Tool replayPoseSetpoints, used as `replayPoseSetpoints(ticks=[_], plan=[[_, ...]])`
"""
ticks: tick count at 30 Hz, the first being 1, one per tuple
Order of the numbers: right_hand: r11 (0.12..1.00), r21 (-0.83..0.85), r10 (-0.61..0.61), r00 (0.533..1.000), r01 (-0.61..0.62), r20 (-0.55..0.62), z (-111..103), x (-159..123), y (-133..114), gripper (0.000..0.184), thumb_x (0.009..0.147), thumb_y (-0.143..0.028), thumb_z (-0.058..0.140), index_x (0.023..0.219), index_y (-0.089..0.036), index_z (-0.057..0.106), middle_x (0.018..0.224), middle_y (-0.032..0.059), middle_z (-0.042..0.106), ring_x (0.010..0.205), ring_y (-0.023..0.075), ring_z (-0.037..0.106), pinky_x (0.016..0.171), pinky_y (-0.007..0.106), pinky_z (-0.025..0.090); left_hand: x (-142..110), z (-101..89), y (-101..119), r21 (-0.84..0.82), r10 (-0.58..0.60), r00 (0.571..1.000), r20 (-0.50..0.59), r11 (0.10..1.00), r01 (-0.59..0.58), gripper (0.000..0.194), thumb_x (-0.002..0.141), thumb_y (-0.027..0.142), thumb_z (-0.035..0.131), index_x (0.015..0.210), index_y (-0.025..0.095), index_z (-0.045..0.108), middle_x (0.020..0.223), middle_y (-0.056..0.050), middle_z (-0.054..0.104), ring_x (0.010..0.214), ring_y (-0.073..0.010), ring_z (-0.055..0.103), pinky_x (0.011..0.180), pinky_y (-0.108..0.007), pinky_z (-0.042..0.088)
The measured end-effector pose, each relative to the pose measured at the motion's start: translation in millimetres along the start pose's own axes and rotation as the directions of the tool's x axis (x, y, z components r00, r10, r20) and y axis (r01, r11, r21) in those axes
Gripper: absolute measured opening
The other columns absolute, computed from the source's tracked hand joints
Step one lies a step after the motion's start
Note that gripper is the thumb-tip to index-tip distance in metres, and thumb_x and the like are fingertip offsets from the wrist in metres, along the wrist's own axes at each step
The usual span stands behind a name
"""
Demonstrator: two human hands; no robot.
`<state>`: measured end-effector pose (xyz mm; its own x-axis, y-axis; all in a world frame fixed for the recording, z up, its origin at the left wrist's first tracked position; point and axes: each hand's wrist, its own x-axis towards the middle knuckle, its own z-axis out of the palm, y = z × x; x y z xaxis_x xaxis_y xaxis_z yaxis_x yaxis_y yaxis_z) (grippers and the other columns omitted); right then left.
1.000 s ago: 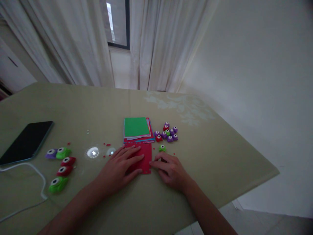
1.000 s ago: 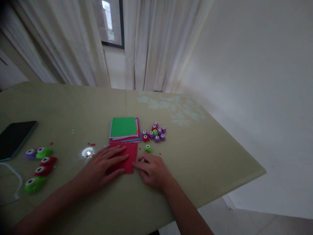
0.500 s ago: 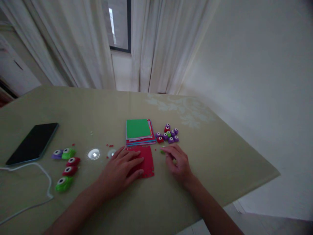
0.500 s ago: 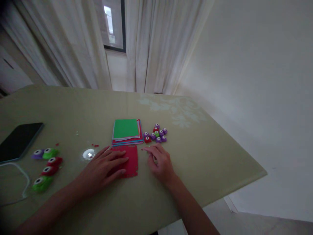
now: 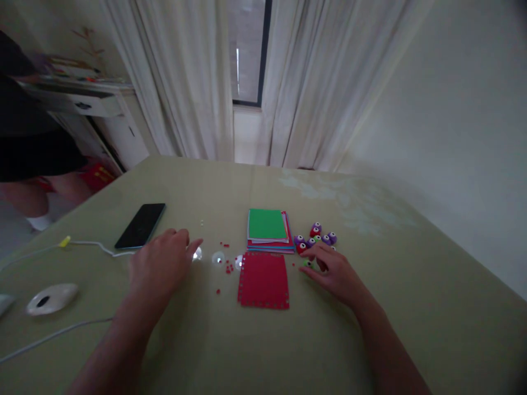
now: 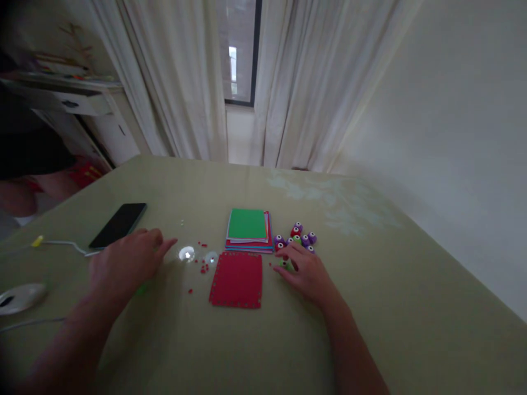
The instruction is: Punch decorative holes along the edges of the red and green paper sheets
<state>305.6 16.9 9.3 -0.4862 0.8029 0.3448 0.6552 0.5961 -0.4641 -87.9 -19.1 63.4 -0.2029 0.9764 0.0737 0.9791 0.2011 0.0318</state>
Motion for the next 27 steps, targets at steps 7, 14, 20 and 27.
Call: replayPoseSetpoints(ticks=[7, 14, 20, 27], plan=[[0.999, -0.045, 0.0, 1.0, 0.001, 0.016, 11, 6, 10, 0.012, 0.1, -0.021, 0.064, 0.103, -0.021, 0.075, 0.101, 0.0093, 0.076, 0.088, 0.0236, 0.074, 0.08, 0.035, 0.058, 4, 13.5, -8, 0.016, 0.01, 0.997, 0.081, 1.0, -0.011, 0.024, 0.1, 0.038, 0.055, 0.097, 0.022, 0.073, 0.106, -0.016, 0.075, 0.089, -0.0404, 0.075, 0.07, -0.048, 0.054], [0.977, -0.115, 0.157, 0.973, -0.178, -0.167, 16, 5, 13, 0.015, 0.102, -0.025, 0.061, 0.103, -0.022, 0.076, 0.107, 0.0091, 0.073, 0.095, 0.0271, 0.072, 0.083, 0.04, 0.057, 13, 40.6, 15, -0.321, 0.344, 0.936, 0.075, 0.897, -0.304, 0.025, 0.096, 0.02, 0.055, 0.106, 0.021, 0.077, 0.112, -0.012, 0.075, 0.099, -0.0279, 0.075, 0.089, -0.04, 0.055], [0.986, 0.045, 0.168, 0.93, -0.162, -0.326, 17, 11, -5, 0.019, 0.104, -0.035, 0.063, 0.098, -0.02, 0.073, 0.095, 0.0088, 0.071, 0.08, 0.0226, 0.066, 0.075, 0.036, 0.055, 18, 51.8, 15, -0.436, 0.353, 0.932, 0.081, 0.854, -0.285, 0.024, 0.096, 0.028, 0.058, 0.111, 0.021, 0.074, 0.11, -0.01, 0.081, 0.103, -0.0308, 0.077, 0.091, -0.043, 0.057], [0.889, 0.449, 0.161, 0.98, -0.094, -0.113, 37, 13, -38, 0.029, 0.1, -0.043, 0.07, 0.115, -0.018, 0.071, 0.09, 0.0048, 0.069, 0.07, 0.0168, 0.062, 0.061, 0.028, 0.051, -15, 49.5, 60, -0.637, 0.533, 0.828, -0.174, 0.58, -0.507, 0.023, 0.103, 0.029, 0.059, 0.124, 0.027, 0.068, 0.121, -0.007, 0.077, 0.109, -0.0246, 0.074, 0.096, -0.039, 0.059]])
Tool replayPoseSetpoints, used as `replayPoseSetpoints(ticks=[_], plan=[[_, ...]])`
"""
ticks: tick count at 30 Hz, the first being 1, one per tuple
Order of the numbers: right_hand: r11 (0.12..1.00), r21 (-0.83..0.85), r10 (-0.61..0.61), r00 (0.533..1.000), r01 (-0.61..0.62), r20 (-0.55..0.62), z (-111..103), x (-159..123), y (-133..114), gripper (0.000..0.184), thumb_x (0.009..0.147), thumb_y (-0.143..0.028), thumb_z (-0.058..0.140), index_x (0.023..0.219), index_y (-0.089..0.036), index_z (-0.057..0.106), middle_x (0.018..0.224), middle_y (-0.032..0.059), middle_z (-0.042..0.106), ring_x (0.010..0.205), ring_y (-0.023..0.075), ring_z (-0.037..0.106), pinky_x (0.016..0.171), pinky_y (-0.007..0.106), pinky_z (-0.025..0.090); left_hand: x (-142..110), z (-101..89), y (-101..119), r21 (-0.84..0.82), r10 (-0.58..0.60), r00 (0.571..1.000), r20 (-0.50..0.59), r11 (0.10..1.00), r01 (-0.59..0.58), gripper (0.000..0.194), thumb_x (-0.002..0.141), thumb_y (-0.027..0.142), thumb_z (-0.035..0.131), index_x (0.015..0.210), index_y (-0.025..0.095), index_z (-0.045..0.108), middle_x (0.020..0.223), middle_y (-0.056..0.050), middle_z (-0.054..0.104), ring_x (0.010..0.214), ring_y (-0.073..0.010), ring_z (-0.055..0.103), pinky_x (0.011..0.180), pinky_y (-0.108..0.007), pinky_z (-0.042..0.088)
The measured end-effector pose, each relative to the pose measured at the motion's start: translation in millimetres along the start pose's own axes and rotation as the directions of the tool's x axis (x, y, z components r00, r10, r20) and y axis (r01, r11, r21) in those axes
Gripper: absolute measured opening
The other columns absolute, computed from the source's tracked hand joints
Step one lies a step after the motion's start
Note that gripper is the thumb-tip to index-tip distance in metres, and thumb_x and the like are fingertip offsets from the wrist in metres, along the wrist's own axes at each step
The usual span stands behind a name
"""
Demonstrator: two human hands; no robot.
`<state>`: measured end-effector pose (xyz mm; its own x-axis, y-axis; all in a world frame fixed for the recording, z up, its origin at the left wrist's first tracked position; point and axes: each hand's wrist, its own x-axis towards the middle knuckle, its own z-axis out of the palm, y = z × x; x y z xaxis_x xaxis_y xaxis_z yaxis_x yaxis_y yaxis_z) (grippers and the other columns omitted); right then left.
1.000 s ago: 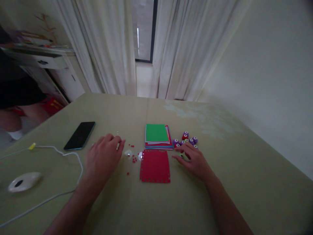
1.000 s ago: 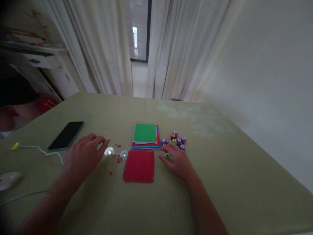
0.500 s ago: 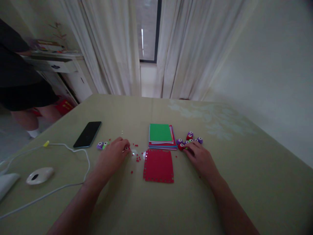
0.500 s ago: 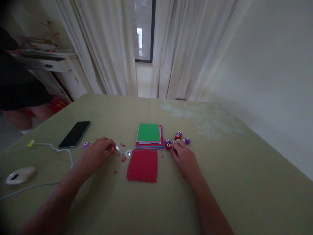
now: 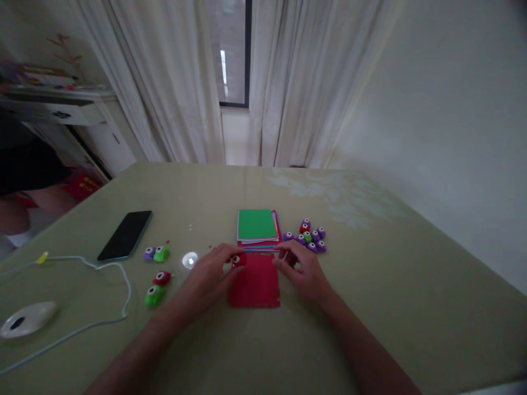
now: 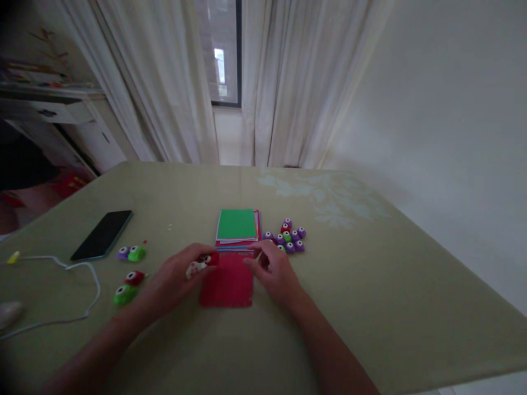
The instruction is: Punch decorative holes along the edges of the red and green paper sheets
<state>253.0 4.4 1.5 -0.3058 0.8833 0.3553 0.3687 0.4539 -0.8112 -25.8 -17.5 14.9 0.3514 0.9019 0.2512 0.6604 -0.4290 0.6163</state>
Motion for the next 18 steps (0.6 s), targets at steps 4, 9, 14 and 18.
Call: replayPoseSetpoints(ticks=[4, 9, 14, 18], plan=[[0.967, 0.214, 0.085, 0.97, -0.135, 0.229, 18, -6, -7, 0.05, 0.089, -0.038, 0.083, 0.132, -0.019, 0.066, 0.104, 0.0059, 0.074, 0.079, 0.017, 0.068, 0.071, 0.028, 0.057, -10, 37.0, 17, 0.008, 0.241, 0.97, -0.007, 0.97, -0.241, 0.028, 0.104, 0.018, 0.058, 0.13, 0.026, 0.066, 0.128, -0.007, 0.076, 0.115, -0.0233, 0.074, 0.099, -0.038, 0.061], [0.964, 0.249, 0.019, 0.959, -0.092, 0.281, 26, -10, -13, 0.034, 0.085, -0.018, 0.075, 0.119, -0.018, 0.072, 0.107, 0.0065, 0.076, 0.087, 0.0184, 0.07, 0.075, 0.028, 0.057, -14, 48.5, 14, 0.119, 0.427, 0.901, -0.084, 0.902, -0.416, 0.028, 0.108, 0.016, 0.054, 0.132, 0.022, 0.066, 0.127, -0.01, 0.076, 0.115, -0.0229, 0.073, 0.099, -0.036, 0.061], [0.974, 0.22, -0.001, 0.971, -0.054, 0.24, 26, -10, -11, 0.049, 0.078, -0.012, 0.074, 0.126, -0.019, 0.071, 0.116, 0.0079, 0.078, 0.1, 0.0218, 0.073, 0.087, 0.032, 0.057, -12, 39.9, 19, 0.21, 0.508, 0.86, -0.052, 0.847, -0.488, 0.029, 0.111, 0.019, 0.048, 0.133, 0.017, 0.066, 0.127, -0.012, 0.076, 0.117, -0.0239, 0.07, 0.101, -0.036, 0.061], [0.975, 0.215, 0.001, 0.966, -0.058, 0.26, 25, -9, -12, 0.047, 0.077, -0.014, 0.077, 0.124, -0.019, 0.073, 0.115, 0.0083, 0.079, 0.103, 0.0238, 0.074, 0.091, 0.034, 0.057, -11, 37.1, 23, 0.255, 0.568, 0.821, -0.064, 0.804, -0.537, 0.035, 0.114, 0.022, 0.039, 0.132, 0.012, 0.067, 0.123, -0.014, 0.077, 0.112, -0.0244, 0.07, 0.097, -0.037, 0.063]])
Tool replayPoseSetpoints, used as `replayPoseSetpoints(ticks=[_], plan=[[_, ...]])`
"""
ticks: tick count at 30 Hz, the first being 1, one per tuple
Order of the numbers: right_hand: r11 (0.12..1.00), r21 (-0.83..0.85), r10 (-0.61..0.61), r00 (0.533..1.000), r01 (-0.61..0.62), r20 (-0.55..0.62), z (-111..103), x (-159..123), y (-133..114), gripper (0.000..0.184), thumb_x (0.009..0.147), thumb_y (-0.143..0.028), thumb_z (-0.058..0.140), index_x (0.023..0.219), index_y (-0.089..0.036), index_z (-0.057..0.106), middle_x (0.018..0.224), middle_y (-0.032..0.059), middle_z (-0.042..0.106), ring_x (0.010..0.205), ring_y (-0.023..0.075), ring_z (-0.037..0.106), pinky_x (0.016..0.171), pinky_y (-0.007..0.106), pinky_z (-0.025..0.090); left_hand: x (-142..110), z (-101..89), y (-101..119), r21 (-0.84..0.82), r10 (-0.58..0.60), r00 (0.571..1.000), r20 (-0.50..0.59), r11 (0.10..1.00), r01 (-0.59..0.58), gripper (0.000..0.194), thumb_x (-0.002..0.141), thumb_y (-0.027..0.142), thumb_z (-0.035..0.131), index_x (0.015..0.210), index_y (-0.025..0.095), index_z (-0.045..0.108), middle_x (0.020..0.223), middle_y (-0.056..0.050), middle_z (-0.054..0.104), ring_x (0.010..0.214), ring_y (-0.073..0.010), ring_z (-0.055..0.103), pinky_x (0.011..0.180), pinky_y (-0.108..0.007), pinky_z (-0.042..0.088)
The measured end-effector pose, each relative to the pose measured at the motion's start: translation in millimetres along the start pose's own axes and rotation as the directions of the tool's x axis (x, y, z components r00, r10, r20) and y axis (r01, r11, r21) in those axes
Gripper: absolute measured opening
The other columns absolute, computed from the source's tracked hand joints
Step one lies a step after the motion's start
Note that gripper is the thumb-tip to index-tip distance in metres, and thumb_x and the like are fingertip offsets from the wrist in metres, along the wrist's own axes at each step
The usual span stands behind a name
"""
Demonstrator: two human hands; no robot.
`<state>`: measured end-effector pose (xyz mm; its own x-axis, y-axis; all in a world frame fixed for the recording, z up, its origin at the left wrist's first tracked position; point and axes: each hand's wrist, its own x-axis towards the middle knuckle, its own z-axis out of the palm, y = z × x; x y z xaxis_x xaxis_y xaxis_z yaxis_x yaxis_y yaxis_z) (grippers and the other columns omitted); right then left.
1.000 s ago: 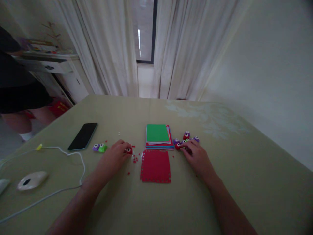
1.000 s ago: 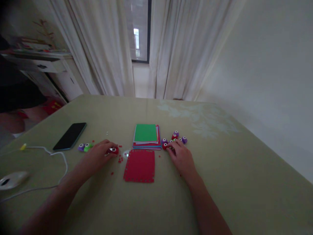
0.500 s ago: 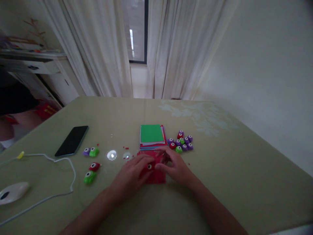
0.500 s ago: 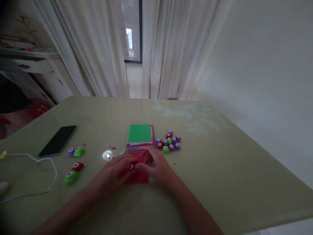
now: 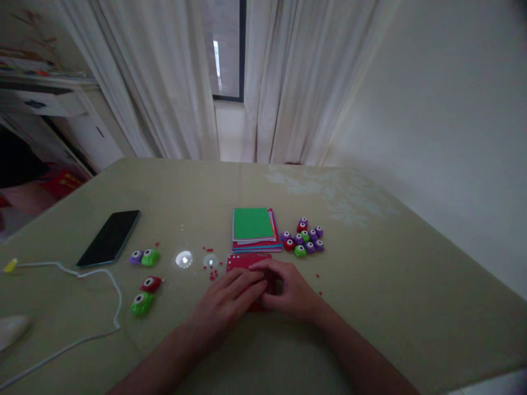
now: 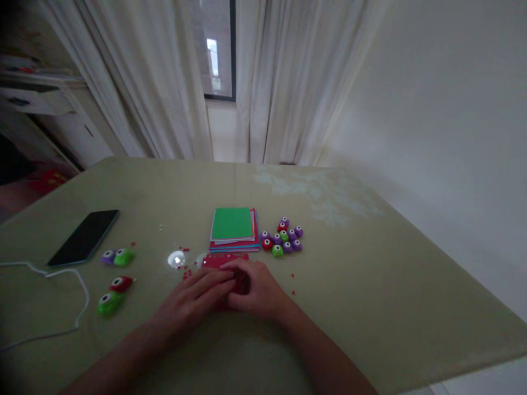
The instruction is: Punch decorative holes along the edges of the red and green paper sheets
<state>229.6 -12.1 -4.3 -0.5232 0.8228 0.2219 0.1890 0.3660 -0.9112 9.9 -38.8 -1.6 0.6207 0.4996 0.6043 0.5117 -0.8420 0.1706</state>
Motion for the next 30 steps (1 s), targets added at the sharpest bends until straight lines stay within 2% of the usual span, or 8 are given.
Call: replayPoseSetpoints(ticks=[3, 7, 11, 16, 22, 30], plan=[[0.998, 0.038, 0.045, 0.999, -0.046, 0.02, 2, 1, -2, 0.037, 0.079, -0.013, 0.072, 0.116, -0.018, 0.076, 0.107, 0.0066, 0.079, 0.096, 0.022, 0.073, 0.085, 0.031, 0.056, -2, 0.6, 0, 0.038, 0.004, 0.999, -0.038, 0.999, -0.002, 0.038, 0.114, 0.021, 0.037, 0.132, 0.011, 0.068, 0.125, -0.015, 0.076, 0.112, -0.0247, 0.07, 0.096, -0.038, 0.064], [0.982, 0.146, 0.119, 0.992, -0.123, 0.041, 8, 1, -2, 0.028, 0.079, -0.013, 0.073, 0.106, -0.017, 0.077, 0.095, 0.0032, 0.077, 0.083, 0.0181, 0.068, 0.074, 0.027, 0.052, -10, 3.5, 0, 0.058, 0.01, 0.995, -0.098, 0.998, -0.004, 0.033, 0.112, 0.017, 0.045, 0.136, 0.01, 0.067, 0.13, -0.016, 0.074, 0.116, -0.0261, 0.069, 0.099, -0.04, 0.062], [0.969, 0.213, 0.123, 0.992, -0.127, 0.028, 14, 1, -3, 0.018, 0.082, -0.017, 0.074, 0.099, -0.017, 0.077, 0.09, 0.0019, 0.074, 0.078, 0.016, 0.063, 0.071, 0.025, 0.049, -11, 1.7, 2, 0.073, 0.014, 0.992, -0.127, 0.997, -0.004, 0.035, 0.111, 0.015, 0.048, 0.141, 0.009, 0.065, 0.131, -0.017, 0.074, 0.12, -0.0274, 0.068, 0.102, -0.042, 0.061], [0.973, 0.198, 0.118, 0.993, -0.121, 0.023, 15, 2, -9, 0.009, 0.086, -0.021, 0.074, 0.093, -0.016, 0.076, 0.083, 0.0007, 0.07, 0.074, 0.0152, 0.059, 0.069, 0.025, 0.047, -5, -5.3, 3, 0.087, 0.03, 0.99, -0.139, 0.996, -0.018, 0.032, 0.111, 0.015, 0.049, 0.136, 0.009, 0.067, 0.122, -0.015, 0.077, 0.111, -0.0252, 0.071, 0.096, -0.04, 0.063], [0.981, 0.156, 0.111, 0.993, -0.116, 0.04, 12, 4, -11, 0.013, 0.088, -0.025, 0.073, 0.097, -0.018, 0.078, 0.083, 0.001, 0.072, 0.075, 0.0163, 0.06, 0.07, 0.026, 0.048, -8, -2.4, 1, 0.082, -0.001, 0.991, -0.135, 0.997, 0.013, 0.033, 0.111, 0.015, 0.048, 0.138, 0.012, 0.067, 0.123, -0.015, 0.077, 0.111, -0.0251, 0.072, 0.095, -0.04, 0.063], [0.995, 0.05, 0.087, 0.996, -0.088, 0.018, 12, 4, -11, 0.01, 0.085, -0.017, 0.069, 0.091, -0.016, 0.076, 0.077, -0.0008, 0.069, 0.067, 0.0135, 0.054, 0.065, 0.025, 0.043, -12, 2.3, 0, 0.045, -0.028, 0.991, -0.131, 0.998, 0.035, 0.034, 0.11, 0.013, 0.05, 0.14, 0.012, 0.065, 0.124, -0.014, 0.076, 0.112, -0.0253, 0.07, 0.097, -0.041, 0.062]])
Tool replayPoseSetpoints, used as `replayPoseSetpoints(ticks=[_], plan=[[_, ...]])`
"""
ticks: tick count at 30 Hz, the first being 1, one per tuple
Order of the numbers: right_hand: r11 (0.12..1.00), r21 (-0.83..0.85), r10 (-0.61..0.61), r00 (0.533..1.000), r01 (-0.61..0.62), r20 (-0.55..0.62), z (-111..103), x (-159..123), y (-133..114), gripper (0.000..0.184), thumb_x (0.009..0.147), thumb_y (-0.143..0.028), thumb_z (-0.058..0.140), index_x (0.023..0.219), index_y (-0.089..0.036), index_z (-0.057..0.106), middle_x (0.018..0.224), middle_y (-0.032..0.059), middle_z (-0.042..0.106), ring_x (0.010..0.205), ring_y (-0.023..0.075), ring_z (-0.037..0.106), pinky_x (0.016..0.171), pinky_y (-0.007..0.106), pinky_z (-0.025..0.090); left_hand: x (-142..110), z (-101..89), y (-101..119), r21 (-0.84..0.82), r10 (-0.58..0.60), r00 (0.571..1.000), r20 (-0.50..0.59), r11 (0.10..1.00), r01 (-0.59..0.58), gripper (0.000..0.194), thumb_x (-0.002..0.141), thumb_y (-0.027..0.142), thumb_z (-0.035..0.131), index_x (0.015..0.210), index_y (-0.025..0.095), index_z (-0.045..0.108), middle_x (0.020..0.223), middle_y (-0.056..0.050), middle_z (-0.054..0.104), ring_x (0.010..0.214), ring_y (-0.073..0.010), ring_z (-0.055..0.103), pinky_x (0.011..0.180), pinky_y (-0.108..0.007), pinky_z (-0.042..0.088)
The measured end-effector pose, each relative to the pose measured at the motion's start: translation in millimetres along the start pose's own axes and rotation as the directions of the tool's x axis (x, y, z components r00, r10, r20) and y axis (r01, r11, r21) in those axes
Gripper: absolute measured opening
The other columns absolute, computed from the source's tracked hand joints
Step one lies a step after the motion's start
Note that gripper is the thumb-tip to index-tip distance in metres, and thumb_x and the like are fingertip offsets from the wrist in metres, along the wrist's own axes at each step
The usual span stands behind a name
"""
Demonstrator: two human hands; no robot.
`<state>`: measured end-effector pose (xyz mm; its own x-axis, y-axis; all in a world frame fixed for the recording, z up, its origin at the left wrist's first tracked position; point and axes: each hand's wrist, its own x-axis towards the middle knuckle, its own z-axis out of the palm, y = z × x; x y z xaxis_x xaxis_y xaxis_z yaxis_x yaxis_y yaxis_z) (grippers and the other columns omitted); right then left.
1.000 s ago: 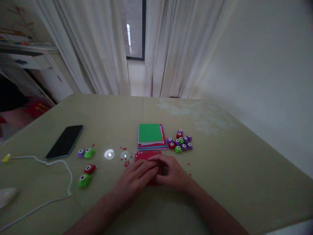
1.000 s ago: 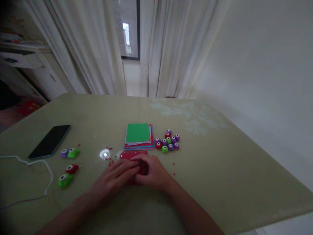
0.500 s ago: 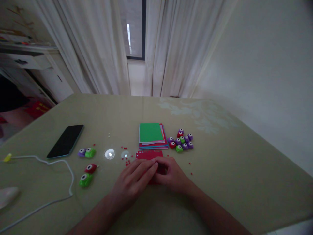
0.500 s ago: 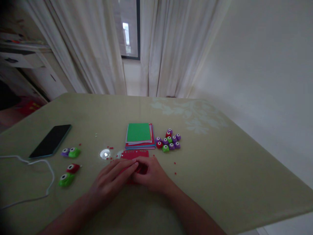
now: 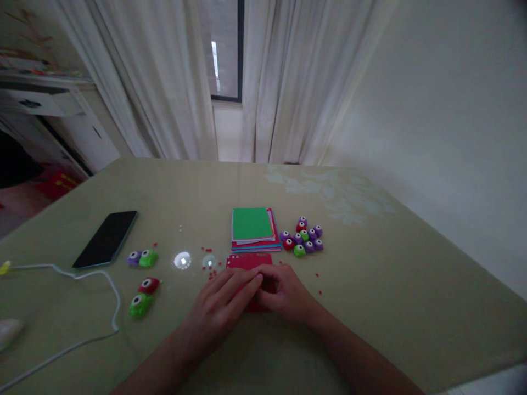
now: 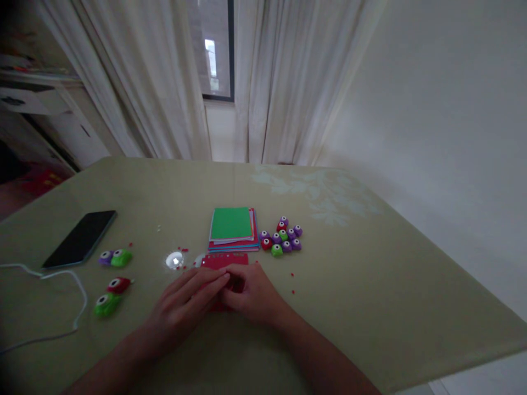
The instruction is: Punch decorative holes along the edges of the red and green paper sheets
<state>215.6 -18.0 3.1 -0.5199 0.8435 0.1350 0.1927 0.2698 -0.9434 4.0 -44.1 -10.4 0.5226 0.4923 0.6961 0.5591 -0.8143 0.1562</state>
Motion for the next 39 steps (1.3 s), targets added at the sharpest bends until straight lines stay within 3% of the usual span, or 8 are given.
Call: replayPoseSetpoints(ticks=[6, 15, 22, 29, 39], plan=[[0.999, 0.022, -0.028, 0.999, 0.029, -0.034, 5, 1, 3, 0.012, 0.081, -0.016, 0.068, 0.092, -0.016, 0.074, 0.079, -0.0005, 0.069, 0.068, 0.0136, 0.054, 0.064, 0.024, 0.043, 2, -2.2, 0, -0.004, 0.003, 1.0, -0.004, 1.0, -0.003, 0.032, 0.109, 0.014, 0.053, 0.138, 0.011, 0.066, 0.124, -0.014, 0.076, 0.112, -0.0245, 0.07, 0.098, -0.039, 0.061], [0.993, 0.106, -0.057, 0.998, 0.054, 0.02, 5, 0, 6, 0.017, 0.09, -0.028, 0.069, 0.103, -0.016, 0.07, 0.087, 0.0015, 0.066, 0.072, 0.0144, 0.053, 0.066, 0.025, 0.044, 6, -3.9, 0, 0.007, -0.015, 0.999, -0.034, 1.0, 0.016, 0.029, 0.109, 0.016, 0.054, 0.134, 0.013, 0.068, 0.119, -0.012, 0.077, 0.108, -0.0229, 0.071, 0.095, -0.037, 0.062], [1.0, 0.03, -0.005, 1.0, 0.004, 0.027, 6, -1, 7, 0.02, 0.091, -0.029, 0.068, 0.106, -0.017, 0.073, 0.086, 0.0013, 0.068, 0.07, 0.0139, 0.051, 0.065, 0.024, 0.042, 4, 0.4, -1, -0.012, -0.03, 0.999, -0.026, 0.999, 0.029, 0.029, 0.107, 0.012, 0.057, 0.134, 0.013, 0.068, 0.116, -0.012, 0.077, 0.104, -0.022, 0.073, 0.093, -0.037, 0.062], [0.999, -0.039, 0.014, 0.999, -0.013, 0.037, 3, -1, 3, 0.011, 0.088, -0.026, 0.067, 0.093, -0.017, 0.069, 0.075, -0.0024, 0.059, 0.065, 0.0125, 0.047, 0.058, 0.024, 0.034, 5, 1.7, 0, -0.046, -0.044, 0.998, -0.047, 0.998, 0.042, 0.027, 0.109, 0.016, 0.055, 0.132, 0.014, 0.069, 0.114, -0.01, 0.078, 0.1, -0.0203, 0.073, 0.09, -0.034, 0.062], [1.0, -0.021, -0.002, 1.0, 0.002, 0.025, 6, -3, 6, 0.009, 0.086, -0.025, 0.067, 0.091, -0.019, 0.066, 0.072, -0.0031, 0.057, 0.063, 0.0121, 0.044, 0.057, 0.023, 0.035, 11, -1.0, 0, -0.035, -0.026, 0.997, -0.069, 0.999, 0.024, 0.025, 0.107, 0.018, 0.06, 0.129, 0.017, 0.071, 0.113, -0.011, 0.08, 0.097, -0.021, 0.074, 0.087, -0.035, 0.061]])
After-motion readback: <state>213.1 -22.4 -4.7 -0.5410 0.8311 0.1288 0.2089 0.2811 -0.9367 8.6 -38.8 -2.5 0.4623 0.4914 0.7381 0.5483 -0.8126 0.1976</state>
